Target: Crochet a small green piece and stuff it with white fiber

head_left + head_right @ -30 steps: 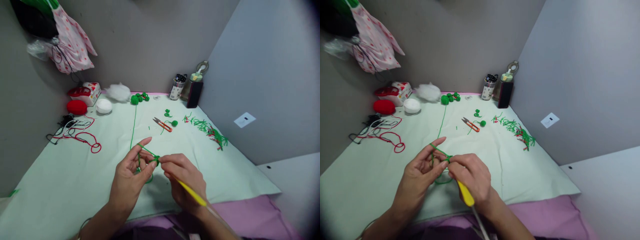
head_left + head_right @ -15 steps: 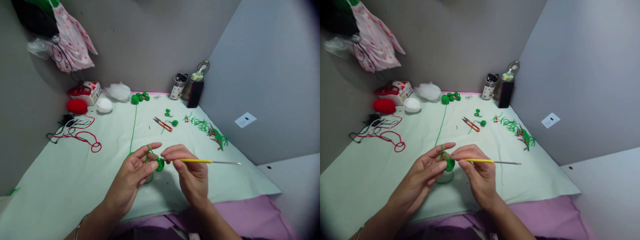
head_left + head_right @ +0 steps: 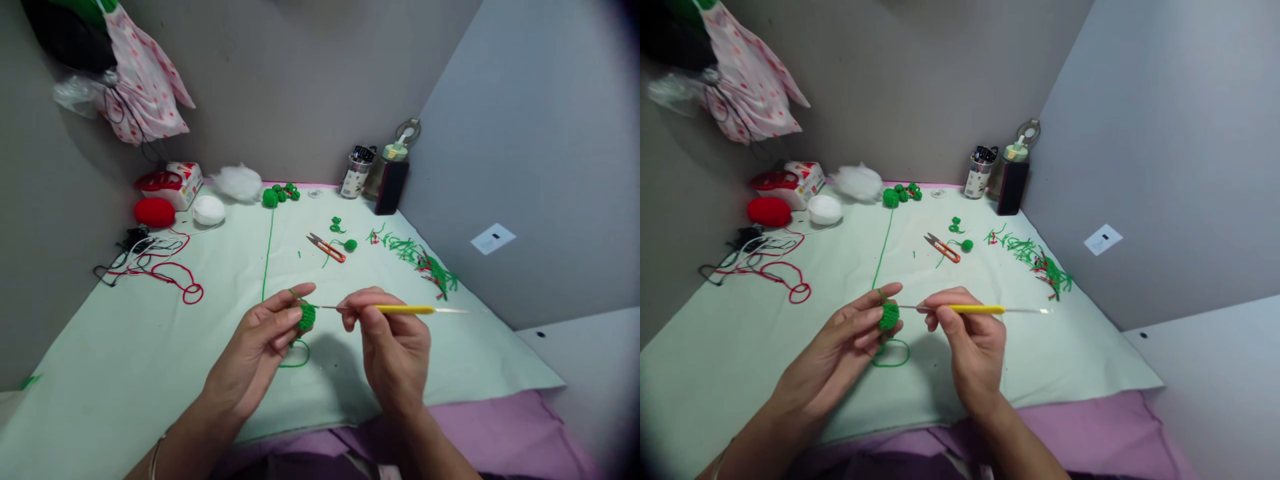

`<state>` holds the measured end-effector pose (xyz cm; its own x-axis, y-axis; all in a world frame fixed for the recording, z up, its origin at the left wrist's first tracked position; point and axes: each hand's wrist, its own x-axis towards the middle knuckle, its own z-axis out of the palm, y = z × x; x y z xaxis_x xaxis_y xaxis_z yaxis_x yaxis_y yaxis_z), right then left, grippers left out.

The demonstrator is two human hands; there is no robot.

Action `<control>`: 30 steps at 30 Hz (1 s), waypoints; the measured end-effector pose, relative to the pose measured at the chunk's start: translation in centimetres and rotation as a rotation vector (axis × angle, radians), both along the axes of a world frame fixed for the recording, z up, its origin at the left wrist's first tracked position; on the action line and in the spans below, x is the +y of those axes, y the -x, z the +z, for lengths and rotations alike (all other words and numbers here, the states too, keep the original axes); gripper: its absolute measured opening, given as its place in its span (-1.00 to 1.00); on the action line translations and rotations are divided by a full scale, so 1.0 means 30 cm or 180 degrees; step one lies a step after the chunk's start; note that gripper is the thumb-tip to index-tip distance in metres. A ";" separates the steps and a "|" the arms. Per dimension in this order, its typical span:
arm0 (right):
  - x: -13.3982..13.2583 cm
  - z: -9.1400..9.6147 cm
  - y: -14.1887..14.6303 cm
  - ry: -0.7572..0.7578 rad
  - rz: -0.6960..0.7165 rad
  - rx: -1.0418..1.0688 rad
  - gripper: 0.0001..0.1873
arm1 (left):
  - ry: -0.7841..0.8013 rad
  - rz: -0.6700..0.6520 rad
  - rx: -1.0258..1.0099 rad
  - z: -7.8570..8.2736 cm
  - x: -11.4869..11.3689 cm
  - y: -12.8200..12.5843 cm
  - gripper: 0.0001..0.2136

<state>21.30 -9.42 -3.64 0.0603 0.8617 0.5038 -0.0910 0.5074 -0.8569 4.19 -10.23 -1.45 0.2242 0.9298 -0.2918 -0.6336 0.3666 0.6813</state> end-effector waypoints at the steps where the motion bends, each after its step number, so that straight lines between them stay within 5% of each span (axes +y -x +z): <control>1: 0.006 0.006 0.003 0.0156 0.0192 0.0196 -0.80 | -0.0048 0.0034 0.0073 0.002 0.000 0.001 -0.66; 4: 0.021 0.011 0.014 0.0244 0.0577 0.0225 -0.85 | -0.0202 -0.0054 0.0295 0.004 -0.009 -0.004 -0.63; 14: 0.024 -0.010 0.001 0.0577 0.0684 0.0093 -0.79 | -0.0445 0.0011 0.0497 -0.004 -0.022 -0.004 -0.42; 30: 0.026 0.021 0.001 0.0606 0.0926 0.0428 -0.80 | -0.0582 0.0231 0.0994 -0.009 -0.030 0.006 -0.59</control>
